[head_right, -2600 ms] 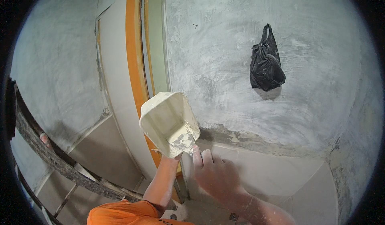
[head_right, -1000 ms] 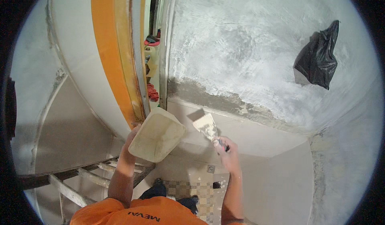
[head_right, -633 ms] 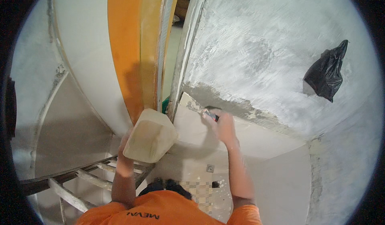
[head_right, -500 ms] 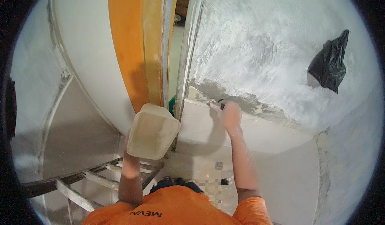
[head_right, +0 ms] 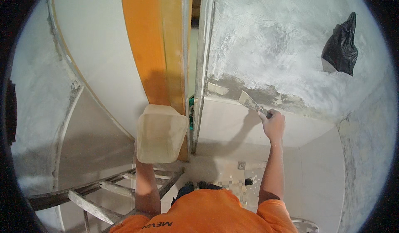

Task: The person applies plaster to a wall using a scraper and a plastic container. The person scoops the white substance from the container and smooths it across the upper wall surface in a bathroom.

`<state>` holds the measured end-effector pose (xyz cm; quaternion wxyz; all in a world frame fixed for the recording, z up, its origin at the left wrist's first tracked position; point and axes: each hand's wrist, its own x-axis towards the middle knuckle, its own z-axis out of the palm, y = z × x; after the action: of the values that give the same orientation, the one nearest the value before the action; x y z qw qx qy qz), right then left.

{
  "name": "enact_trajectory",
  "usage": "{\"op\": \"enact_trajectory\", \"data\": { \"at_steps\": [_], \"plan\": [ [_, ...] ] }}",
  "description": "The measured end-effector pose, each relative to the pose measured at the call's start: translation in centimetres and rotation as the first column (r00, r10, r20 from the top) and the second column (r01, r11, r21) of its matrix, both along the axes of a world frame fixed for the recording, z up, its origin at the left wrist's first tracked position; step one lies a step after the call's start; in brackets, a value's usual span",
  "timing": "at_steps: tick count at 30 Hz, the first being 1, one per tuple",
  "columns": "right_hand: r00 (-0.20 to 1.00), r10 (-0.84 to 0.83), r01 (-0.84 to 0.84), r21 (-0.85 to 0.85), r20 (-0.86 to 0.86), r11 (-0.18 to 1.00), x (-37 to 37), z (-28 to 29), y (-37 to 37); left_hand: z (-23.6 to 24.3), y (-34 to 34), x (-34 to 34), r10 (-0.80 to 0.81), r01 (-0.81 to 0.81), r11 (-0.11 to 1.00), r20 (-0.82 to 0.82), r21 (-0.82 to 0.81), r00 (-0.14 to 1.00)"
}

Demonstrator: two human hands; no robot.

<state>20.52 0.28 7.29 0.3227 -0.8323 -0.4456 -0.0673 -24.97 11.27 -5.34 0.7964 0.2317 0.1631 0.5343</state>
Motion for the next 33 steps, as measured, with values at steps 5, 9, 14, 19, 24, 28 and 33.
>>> {"op": "enact_trajectory", "data": {
  "at_steps": [5,9,14,19,24,28,33],
  "plan": [
    [0.967,0.255,-0.252,0.079,-0.028,0.965,-7.3,2.4,2.4,-1.3,0.9,-0.7,-0.047,0.045,0.998,0.058,0.040,0.997],
    [0.965,0.225,-0.237,0.081,0.136,0.968,-8.9,0.5,7.6,-0.9,0.6,-0.7,0.035,-0.034,0.997,-0.010,0.068,0.999],
    [0.988,0.113,-0.116,-0.025,-0.102,0.993,-7.1,0.2,9.1,-0.5,0.2,-2.2,0.216,-0.197,0.967,-0.111,0.161,0.970],
    [0.988,0.030,-0.022,0.056,-0.150,0.998,-4.1,-1.8,5.6,-0.8,1.1,-2.8,0.121,-0.115,0.985,-0.041,0.127,0.992],
    [0.977,-0.052,0.056,0.012,-0.206,0.998,-7.4,-0.8,2.9,-1.7,1.5,-3.4,0.039,-0.041,0.994,0.015,0.104,0.999],
    [0.959,0.245,-0.212,0.209,-0.146,0.955,-9.7,-0.8,4.4,-2.0,1.9,-3.1,-0.034,0.028,0.995,0.062,0.095,0.997],
    [0.992,0.069,-0.051,-0.159,0.106,0.986,-9.1,-1.6,9.9,-3.2,2.9,-2.4,-0.150,0.138,0.987,0.168,0.081,0.974]
  ]
}}
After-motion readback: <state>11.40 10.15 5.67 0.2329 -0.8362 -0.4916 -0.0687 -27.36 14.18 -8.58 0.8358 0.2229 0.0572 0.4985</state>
